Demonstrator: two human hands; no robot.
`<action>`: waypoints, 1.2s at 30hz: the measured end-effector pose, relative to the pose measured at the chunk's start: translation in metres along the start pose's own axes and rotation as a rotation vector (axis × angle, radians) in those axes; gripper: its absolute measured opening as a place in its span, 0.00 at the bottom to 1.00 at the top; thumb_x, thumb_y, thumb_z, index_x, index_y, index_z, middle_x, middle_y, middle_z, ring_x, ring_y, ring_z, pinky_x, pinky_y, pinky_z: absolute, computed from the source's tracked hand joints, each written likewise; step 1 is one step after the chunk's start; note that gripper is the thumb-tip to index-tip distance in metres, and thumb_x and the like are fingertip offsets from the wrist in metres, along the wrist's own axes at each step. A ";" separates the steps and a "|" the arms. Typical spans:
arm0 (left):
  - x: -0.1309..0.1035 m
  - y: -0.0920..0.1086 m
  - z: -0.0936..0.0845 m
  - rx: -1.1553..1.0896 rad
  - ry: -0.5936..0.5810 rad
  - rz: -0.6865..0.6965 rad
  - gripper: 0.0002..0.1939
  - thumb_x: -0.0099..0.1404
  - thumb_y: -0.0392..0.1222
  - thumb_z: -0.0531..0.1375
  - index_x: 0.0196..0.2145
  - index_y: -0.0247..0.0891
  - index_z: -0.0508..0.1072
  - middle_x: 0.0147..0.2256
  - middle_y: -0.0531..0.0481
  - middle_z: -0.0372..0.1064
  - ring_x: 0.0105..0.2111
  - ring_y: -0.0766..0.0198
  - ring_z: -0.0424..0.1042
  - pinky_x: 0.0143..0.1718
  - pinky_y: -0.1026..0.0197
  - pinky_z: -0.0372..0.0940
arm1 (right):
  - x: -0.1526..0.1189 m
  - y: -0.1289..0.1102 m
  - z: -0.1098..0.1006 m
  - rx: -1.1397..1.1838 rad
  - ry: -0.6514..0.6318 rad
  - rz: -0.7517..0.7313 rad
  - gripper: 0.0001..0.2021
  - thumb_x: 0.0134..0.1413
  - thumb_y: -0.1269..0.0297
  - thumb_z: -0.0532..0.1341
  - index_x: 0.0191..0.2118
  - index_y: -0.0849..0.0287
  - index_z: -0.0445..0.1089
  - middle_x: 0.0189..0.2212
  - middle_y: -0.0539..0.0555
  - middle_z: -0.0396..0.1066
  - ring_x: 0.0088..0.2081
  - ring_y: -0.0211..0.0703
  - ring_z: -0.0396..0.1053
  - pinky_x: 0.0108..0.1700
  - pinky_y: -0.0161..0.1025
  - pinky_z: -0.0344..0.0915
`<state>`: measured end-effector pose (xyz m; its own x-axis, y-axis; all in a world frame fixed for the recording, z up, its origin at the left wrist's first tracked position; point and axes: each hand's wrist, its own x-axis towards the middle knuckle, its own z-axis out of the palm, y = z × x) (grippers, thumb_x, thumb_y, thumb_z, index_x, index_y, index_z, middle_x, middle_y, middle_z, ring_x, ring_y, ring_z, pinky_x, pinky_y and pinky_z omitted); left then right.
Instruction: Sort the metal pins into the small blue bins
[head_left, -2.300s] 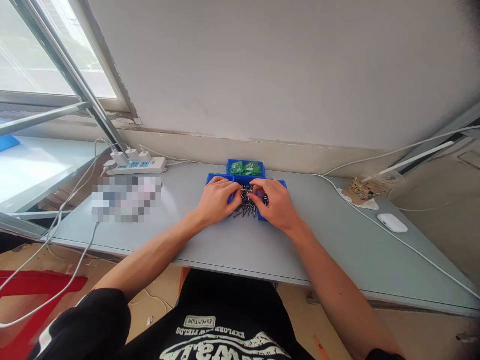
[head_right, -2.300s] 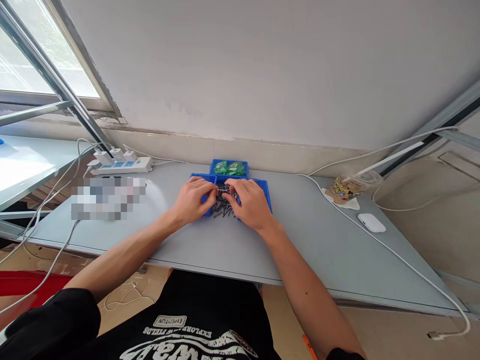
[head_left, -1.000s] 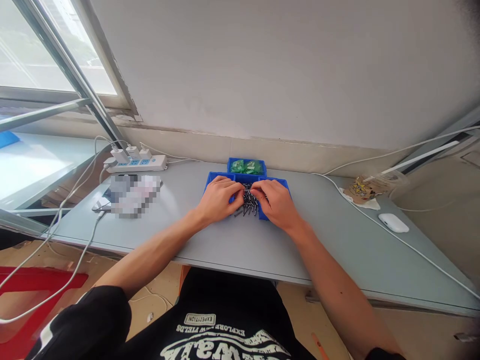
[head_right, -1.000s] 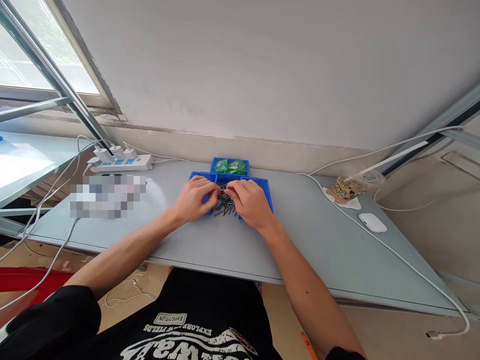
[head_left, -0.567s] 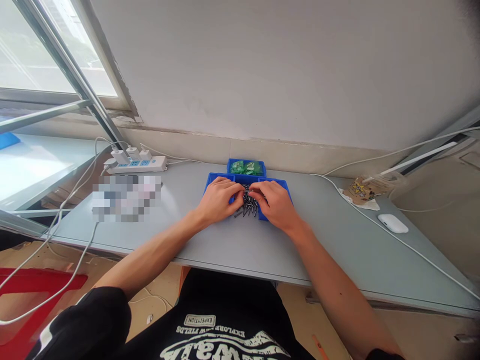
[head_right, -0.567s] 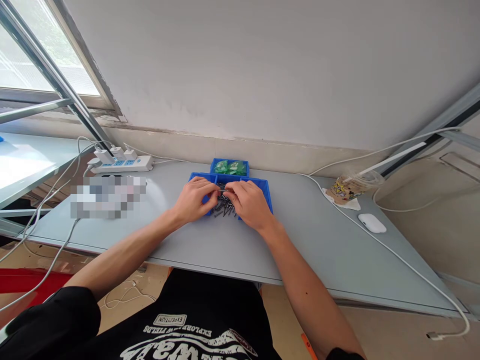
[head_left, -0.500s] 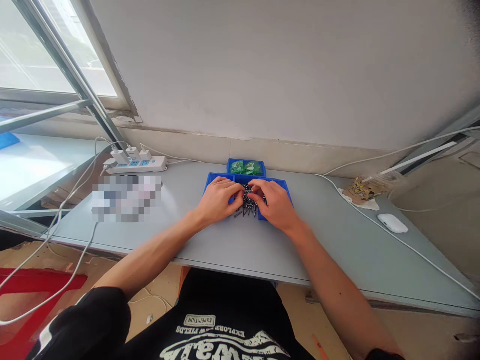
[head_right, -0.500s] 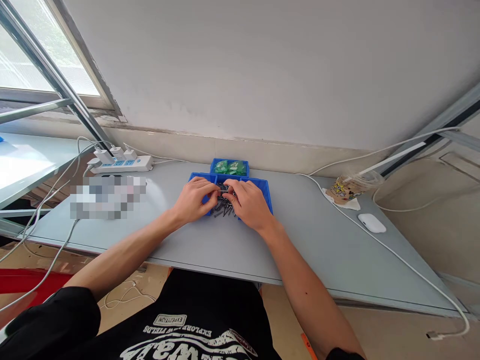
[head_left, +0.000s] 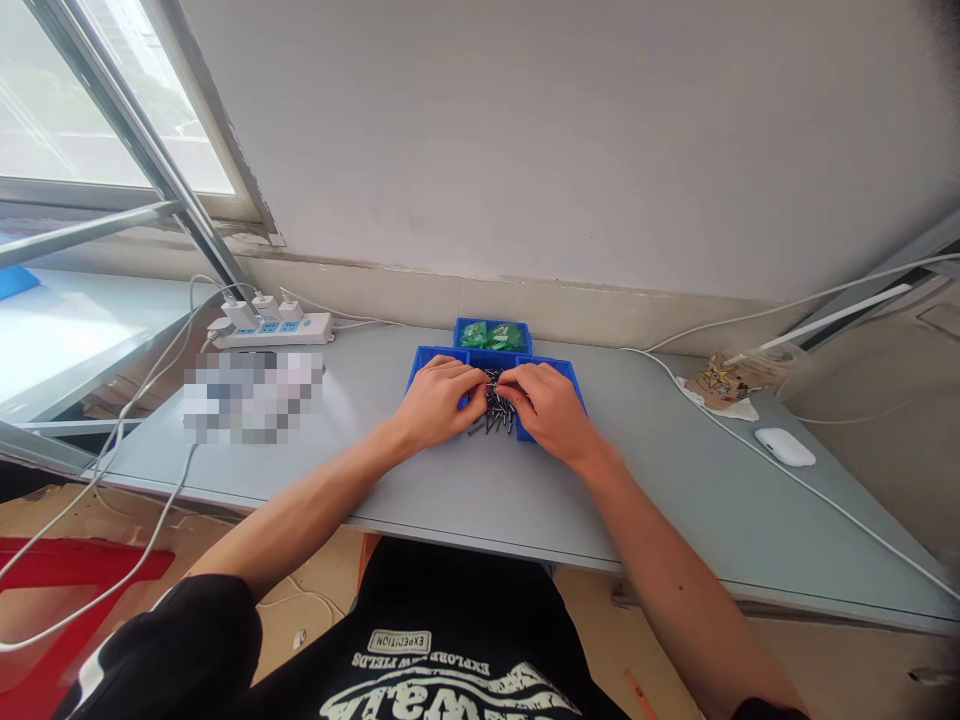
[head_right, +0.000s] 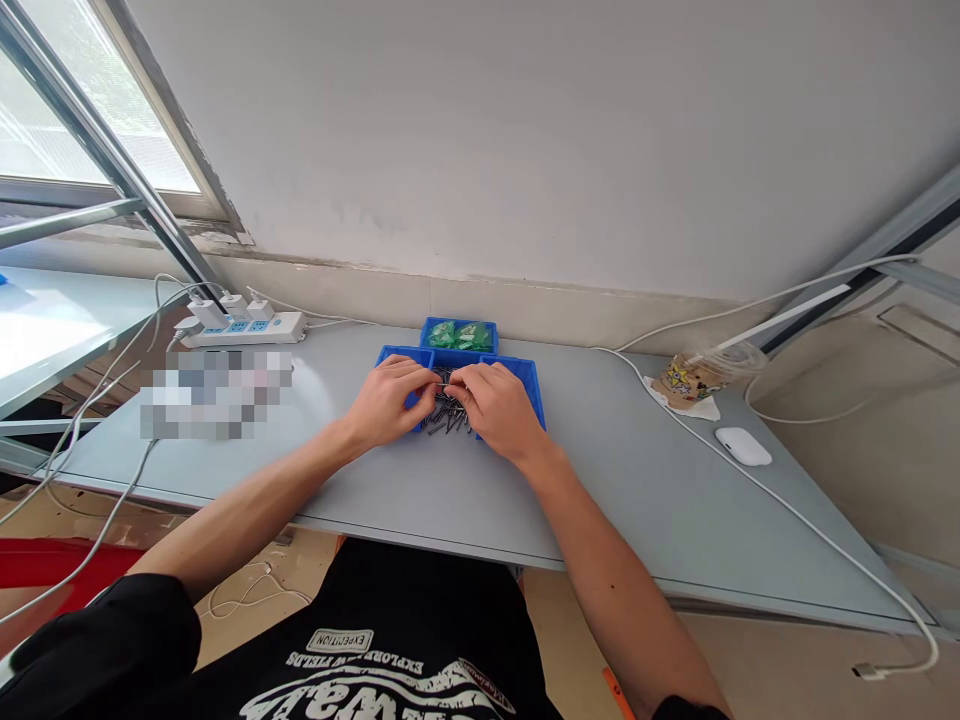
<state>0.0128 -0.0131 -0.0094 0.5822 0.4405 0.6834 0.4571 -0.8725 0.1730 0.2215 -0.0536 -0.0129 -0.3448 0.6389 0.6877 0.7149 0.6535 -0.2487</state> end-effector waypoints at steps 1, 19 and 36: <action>0.000 0.000 0.000 -0.003 0.003 0.001 0.11 0.72 0.37 0.54 0.35 0.40 0.75 0.29 0.52 0.75 0.31 0.63 0.72 0.46 0.56 0.63 | 0.000 0.000 0.000 0.004 0.000 0.001 0.09 0.73 0.58 0.56 0.43 0.54 0.70 0.35 0.53 0.77 0.35 0.46 0.71 0.42 0.44 0.64; 0.000 0.001 -0.001 -0.008 -0.015 -0.020 0.10 0.72 0.37 0.54 0.36 0.40 0.75 0.30 0.51 0.76 0.32 0.62 0.73 0.47 0.56 0.64 | -0.001 0.001 0.000 0.007 0.011 0.012 0.08 0.71 0.56 0.59 0.43 0.54 0.69 0.33 0.52 0.76 0.33 0.46 0.69 0.41 0.43 0.64; 0.000 0.001 0.000 -0.006 -0.037 -0.021 0.11 0.72 0.38 0.53 0.36 0.40 0.74 0.30 0.51 0.76 0.32 0.62 0.73 0.46 0.56 0.63 | -0.001 0.000 0.000 0.004 -0.040 0.030 0.09 0.73 0.57 0.55 0.45 0.53 0.70 0.35 0.53 0.78 0.33 0.47 0.71 0.40 0.44 0.64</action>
<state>0.0129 -0.0139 -0.0092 0.5970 0.4663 0.6528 0.4657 -0.8640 0.1913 0.2219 -0.0541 -0.0135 -0.3476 0.6740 0.6518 0.7231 0.6352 -0.2713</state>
